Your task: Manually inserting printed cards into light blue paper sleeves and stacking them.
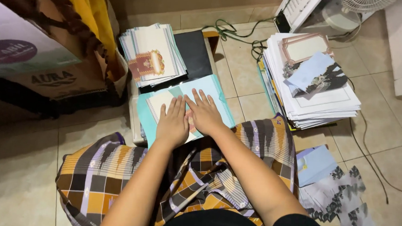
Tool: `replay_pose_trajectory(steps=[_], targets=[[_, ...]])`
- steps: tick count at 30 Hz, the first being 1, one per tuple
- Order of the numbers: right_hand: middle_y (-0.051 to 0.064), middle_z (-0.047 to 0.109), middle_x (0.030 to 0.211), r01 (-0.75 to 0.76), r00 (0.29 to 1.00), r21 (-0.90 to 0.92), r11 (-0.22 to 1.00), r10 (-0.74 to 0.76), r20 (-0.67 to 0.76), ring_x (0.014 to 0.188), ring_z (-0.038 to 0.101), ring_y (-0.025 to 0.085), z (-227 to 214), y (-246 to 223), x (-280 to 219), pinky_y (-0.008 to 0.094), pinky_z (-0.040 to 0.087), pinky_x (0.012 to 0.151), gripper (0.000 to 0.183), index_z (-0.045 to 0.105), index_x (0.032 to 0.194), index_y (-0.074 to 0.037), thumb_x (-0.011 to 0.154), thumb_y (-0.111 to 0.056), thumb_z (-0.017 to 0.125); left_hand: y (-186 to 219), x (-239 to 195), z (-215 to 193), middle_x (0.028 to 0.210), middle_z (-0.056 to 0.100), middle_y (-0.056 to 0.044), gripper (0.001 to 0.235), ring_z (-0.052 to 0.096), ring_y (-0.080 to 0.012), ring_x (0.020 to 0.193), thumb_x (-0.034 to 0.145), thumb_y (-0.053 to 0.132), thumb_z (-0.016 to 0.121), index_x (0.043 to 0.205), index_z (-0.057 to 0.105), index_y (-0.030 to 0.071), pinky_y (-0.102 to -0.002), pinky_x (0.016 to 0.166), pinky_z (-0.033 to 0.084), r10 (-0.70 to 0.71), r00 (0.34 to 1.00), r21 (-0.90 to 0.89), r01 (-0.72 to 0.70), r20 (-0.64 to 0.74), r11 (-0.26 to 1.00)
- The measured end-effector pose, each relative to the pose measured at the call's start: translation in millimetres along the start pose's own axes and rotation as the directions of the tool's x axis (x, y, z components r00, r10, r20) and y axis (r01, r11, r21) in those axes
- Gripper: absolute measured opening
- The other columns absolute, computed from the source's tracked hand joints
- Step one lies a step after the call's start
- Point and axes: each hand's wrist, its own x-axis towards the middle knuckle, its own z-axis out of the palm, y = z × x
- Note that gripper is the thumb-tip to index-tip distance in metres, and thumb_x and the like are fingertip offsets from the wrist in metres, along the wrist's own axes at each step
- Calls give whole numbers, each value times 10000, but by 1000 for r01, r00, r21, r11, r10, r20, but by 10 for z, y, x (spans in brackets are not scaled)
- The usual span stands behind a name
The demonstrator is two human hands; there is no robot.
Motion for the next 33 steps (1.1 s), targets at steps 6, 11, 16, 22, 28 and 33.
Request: replay_pose_trajectory(steps=[6,11,16,22,28,33], targets=[[164,205,1688,-24,998,61,998,20,52,1566,143,352,82,27,-248,517,100,1255,562,284,1613,-180,1052,-149,298,-186,440,134,1712,156,-106,628,109,-263,1578,1041,302,198,1624,181,69,-525,1257,41,-25,999,38,26,-34,999],[163,208,1685,-61,996,97,993,54,65,1564,141,357,-29,-29,-423,529,88,1250,533,299,1609,-194,1076,-210,292,-148,443,109,1713,145,-117,625,98,-268,1580,1041,284,194,1622,182,55,-533,1255,31,-26,999,6,27,-46,1000],[188,209,1681,-23,999,21,1000,22,25,1559,162,370,-38,2,-47,550,110,1245,553,297,1610,-191,1058,-170,320,-63,56,84,1707,157,-119,626,120,-282,1574,1046,312,178,1618,183,57,-534,1252,59,0,1000,14,1,-26,1000],[193,240,1671,-1,1000,15,1000,1,-10,1556,194,356,-18,-2,-153,528,133,1252,547,338,1594,-168,1047,-173,329,-175,142,332,1704,173,-83,619,124,-254,1571,1031,295,205,1617,199,100,-577,1244,49,-8,996,-23,6,-89,1000],[211,260,1655,-29,999,118,993,31,-13,1542,210,358,-14,-107,-611,519,136,1236,517,373,1571,-104,1055,-123,344,-172,178,429,1522,452,-249,551,394,-370,1451,926,112,430,1449,468,-59,-557,1171,259,-83,876,-172,0,-475,985],[256,534,1376,-33,993,55,998,39,-111,1345,464,360,-56,-326,-468,468,390,1062,647,542,1378,49,914,-380,681,-182,131,134,1376,575,-243,428,494,-390,1347,913,35,489,1309,616,-64,-465,1152,338,-19,857,-232,-118,-515,966]])
